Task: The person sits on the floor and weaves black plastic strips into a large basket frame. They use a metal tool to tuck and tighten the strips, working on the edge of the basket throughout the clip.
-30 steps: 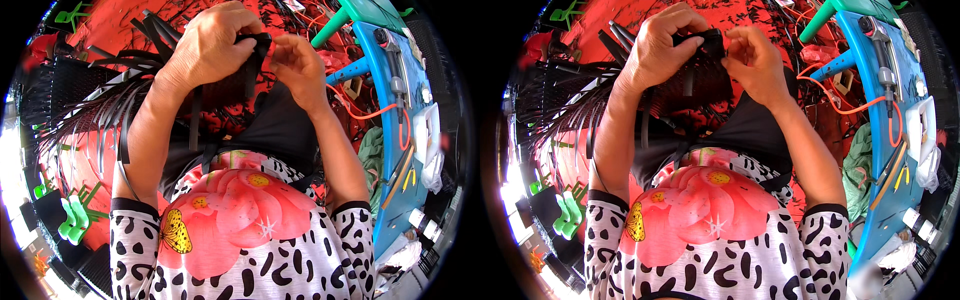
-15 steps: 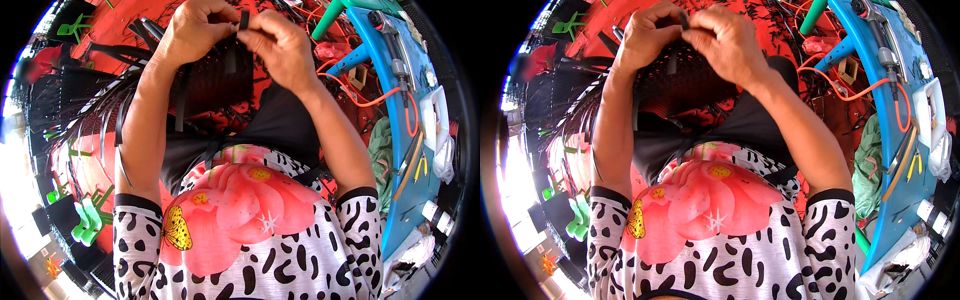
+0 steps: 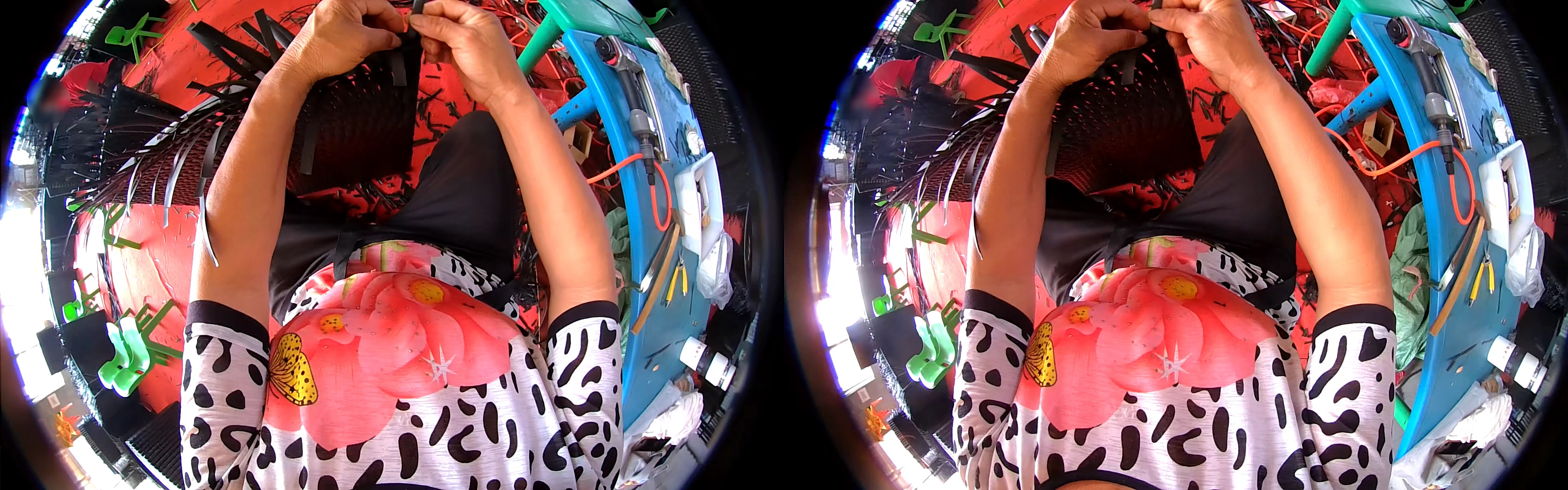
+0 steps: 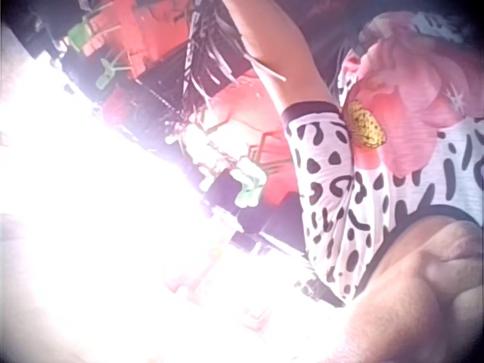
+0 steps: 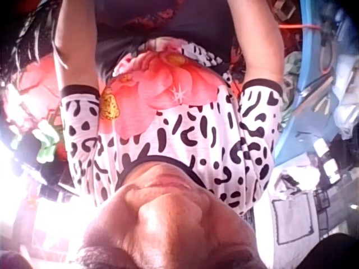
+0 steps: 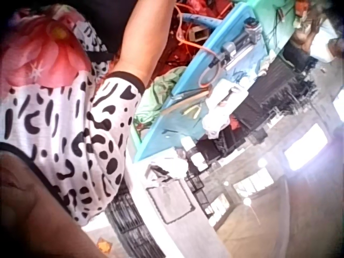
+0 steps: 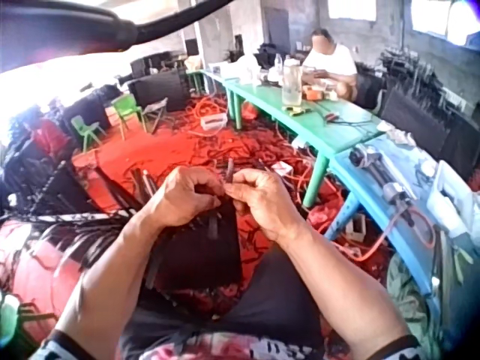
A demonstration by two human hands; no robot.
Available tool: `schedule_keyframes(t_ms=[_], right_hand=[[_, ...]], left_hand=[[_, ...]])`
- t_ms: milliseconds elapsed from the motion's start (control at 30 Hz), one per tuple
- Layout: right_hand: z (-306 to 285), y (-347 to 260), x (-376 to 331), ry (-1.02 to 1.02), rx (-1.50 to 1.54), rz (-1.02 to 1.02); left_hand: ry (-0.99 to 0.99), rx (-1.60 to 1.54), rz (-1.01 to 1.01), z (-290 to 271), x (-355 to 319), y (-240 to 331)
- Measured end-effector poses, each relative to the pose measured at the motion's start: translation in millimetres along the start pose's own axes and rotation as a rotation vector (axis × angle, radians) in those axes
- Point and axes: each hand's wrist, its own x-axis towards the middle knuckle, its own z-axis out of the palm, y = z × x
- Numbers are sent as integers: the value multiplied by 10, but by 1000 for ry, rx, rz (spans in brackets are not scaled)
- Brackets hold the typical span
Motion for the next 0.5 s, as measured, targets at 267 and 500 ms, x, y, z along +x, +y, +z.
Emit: schedule_keyframes(t_ms=[267, 500], right_hand=[[62, -63, -155, 27, 13, 9], [-34, 45, -136, -52, 109, -31]], left_hand=[[35, 71, 26, 5, -96, 19], [41, 89, 84, 1, -116, 42]])
